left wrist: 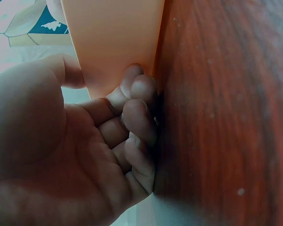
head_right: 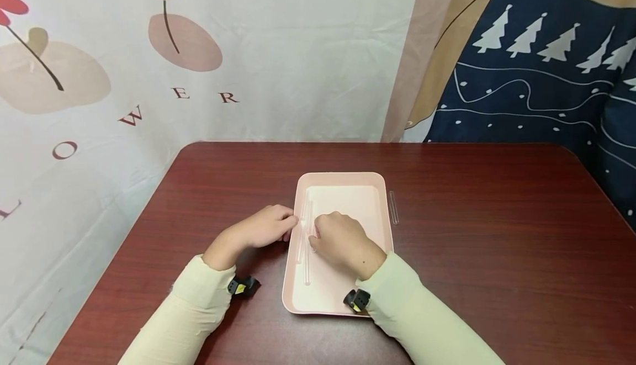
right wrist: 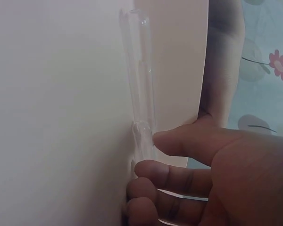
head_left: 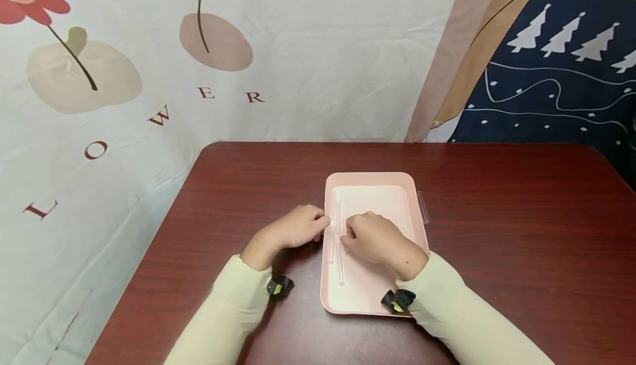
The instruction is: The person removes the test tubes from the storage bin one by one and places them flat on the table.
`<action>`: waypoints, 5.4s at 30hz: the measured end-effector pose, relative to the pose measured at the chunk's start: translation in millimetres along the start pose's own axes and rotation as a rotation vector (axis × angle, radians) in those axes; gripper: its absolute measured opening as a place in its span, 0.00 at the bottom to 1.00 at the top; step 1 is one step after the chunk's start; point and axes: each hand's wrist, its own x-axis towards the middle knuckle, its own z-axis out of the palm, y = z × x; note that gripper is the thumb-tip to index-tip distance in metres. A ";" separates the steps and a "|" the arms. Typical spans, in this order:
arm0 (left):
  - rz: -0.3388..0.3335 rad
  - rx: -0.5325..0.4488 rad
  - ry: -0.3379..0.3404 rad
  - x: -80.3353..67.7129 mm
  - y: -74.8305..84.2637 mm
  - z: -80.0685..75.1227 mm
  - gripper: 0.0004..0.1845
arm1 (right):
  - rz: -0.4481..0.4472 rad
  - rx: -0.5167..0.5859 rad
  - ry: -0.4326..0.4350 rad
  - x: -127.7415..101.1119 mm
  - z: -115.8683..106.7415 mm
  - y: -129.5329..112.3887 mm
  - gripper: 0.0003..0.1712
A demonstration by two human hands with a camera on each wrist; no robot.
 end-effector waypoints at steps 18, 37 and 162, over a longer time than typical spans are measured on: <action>-0.004 -0.001 -0.002 1.3 -0.4 0.4 0.18 | 0.037 -0.028 -0.022 -0.6 -0.7 -0.1 0.19; -0.002 -0.003 -0.006 1.3 -1.7 0.5 0.18 | 0.048 -0.035 -0.036 -1.6 -0.9 1.3 0.20; 0.000 -0.004 -0.005 2.3 -0.1 -1.4 0.18 | 0.202 0.030 0.267 -58.8 -78.2 110.4 0.12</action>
